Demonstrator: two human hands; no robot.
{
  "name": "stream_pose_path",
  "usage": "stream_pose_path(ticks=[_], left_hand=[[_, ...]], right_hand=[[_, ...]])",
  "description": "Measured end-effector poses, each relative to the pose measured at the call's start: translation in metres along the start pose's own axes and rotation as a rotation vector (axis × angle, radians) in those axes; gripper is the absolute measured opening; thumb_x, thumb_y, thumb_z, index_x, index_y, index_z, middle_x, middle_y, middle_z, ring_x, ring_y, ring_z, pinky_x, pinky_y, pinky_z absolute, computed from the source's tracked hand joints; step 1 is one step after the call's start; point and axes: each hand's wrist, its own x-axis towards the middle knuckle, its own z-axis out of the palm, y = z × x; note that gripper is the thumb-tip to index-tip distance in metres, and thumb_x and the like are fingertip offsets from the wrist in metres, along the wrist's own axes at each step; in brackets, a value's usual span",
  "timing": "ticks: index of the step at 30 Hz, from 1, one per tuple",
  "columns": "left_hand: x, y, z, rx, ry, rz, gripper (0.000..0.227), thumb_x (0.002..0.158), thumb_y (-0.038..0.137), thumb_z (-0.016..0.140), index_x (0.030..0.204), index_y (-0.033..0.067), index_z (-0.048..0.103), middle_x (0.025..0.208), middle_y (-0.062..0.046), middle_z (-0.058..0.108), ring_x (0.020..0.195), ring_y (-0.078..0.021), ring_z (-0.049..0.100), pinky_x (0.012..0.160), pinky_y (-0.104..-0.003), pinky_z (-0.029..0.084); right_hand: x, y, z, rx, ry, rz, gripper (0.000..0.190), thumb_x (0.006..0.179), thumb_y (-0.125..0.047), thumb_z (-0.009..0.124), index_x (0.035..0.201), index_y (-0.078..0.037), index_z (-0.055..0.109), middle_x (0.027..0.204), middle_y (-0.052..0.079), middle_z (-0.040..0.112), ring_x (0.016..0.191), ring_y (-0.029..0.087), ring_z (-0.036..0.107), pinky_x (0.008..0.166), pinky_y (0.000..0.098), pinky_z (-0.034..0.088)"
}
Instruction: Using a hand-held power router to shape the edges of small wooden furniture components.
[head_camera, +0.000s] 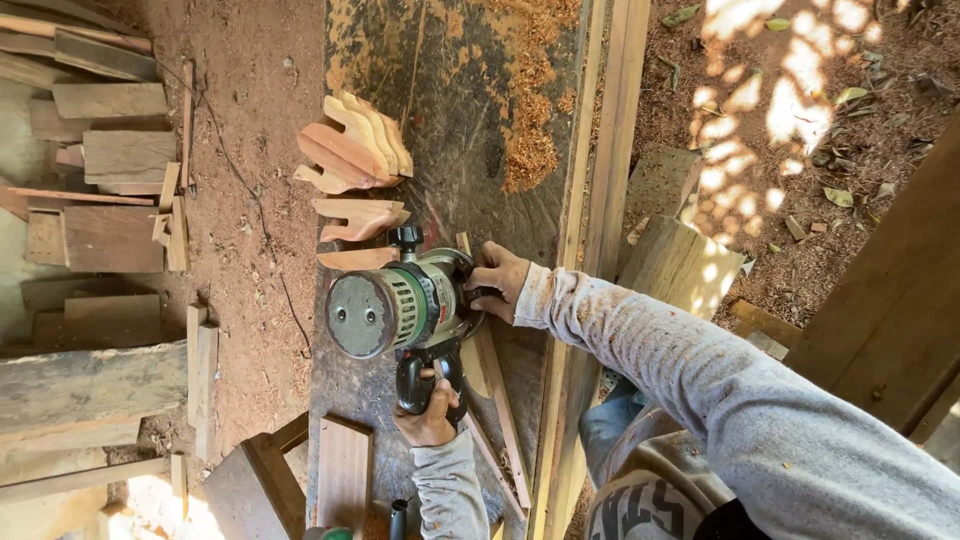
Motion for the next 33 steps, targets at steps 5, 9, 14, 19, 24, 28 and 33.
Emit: stream_pose_path(ticks=[5,9,14,19,24,28,33], left_hand=[[-0.010,0.004,0.002,-0.026,0.010,-0.010,0.027,0.075,0.000,0.072,0.101,0.0006,0.068,0.061,-0.006,0.063,0.045,-0.0133,0.053,0.046,-0.028,0.049],[-0.017,0.003,-0.008,-0.019,0.000,-0.004,0.028,0.074,0.000,0.074,0.102,0.0009,0.069,0.060,-0.007,0.063,0.045,-0.0142,0.054,0.047,-0.029,0.051],[-0.023,-0.003,-0.024,-0.091,-0.022,-0.010,0.028,0.074,0.002,0.078,0.100,0.0034,0.070,0.066,-0.007,0.066,0.047,-0.0149,0.055,0.047,-0.028,0.050],[-0.027,0.002,-0.031,-0.022,0.003,-0.039,0.024,0.075,0.003,0.074,0.098,0.0033,0.069,0.059,-0.006,0.060,0.046,-0.0144,0.053,0.046,-0.028,0.049],[-0.027,0.000,-0.036,-0.050,0.007,-0.036,0.022,0.075,-0.001,0.072,0.097,0.0020,0.069,0.061,-0.007,0.061,0.045,-0.0146,0.051,0.044,-0.028,0.048],[-0.035,0.003,-0.033,-0.046,0.053,-0.003,0.024,0.074,-0.001,0.073,0.097,0.0017,0.070,0.062,-0.006,0.063,0.044,-0.0133,0.052,0.043,-0.027,0.049],[-0.047,0.001,-0.030,-0.046,0.090,-0.003,0.026,0.074,0.005,0.079,0.099,0.0020,0.071,0.059,-0.007,0.062,0.044,-0.0149,0.053,0.045,-0.028,0.049]], right_hand=[[-0.002,0.005,0.002,-0.051,-0.061,0.018,0.024,0.079,-0.012,0.080,0.102,-0.009,0.072,0.099,0.011,0.048,0.085,0.026,0.052,0.071,0.0356,0.050],[-0.002,0.001,-0.002,-0.052,-0.076,-0.059,0.027,0.076,-0.011,0.081,0.102,-0.009,0.072,0.097,0.011,0.047,0.085,0.027,0.050,0.069,0.0363,0.049],[-0.002,-0.001,-0.001,-0.134,-0.105,-0.124,0.030,0.069,-0.017,0.082,0.098,-0.016,0.076,0.100,0.008,0.050,0.095,0.029,0.049,0.085,0.0426,0.044],[-0.003,-0.006,0.006,-0.130,-0.119,-0.131,0.027,0.072,-0.020,0.086,0.098,-0.015,0.076,0.119,0.014,0.052,0.110,0.034,0.050,0.095,0.0472,0.047],[-0.007,0.001,0.022,-0.084,-0.111,-0.048,0.037,0.066,-0.016,0.091,0.100,-0.013,0.077,0.134,0.020,0.049,0.117,0.039,0.055,0.098,0.0488,0.050],[-0.006,0.000,0.026,-0.086,-0.093,-0.102,0.036,0.070,-0.024,0.088,0.102,-0.014,0.075,0.132,0.018,0.052,0.114,0.039,0.057,0.100,0.0512,0.047],[-0.006,0.002,0.031,-0.090,-0.160,-0.038,0.034,0.072,-0.021,0.088,0.103,-0.014,0.075,0.136,0.021,0.049,0.122,0.042,0.052,0.104,0.0524,0.046]])
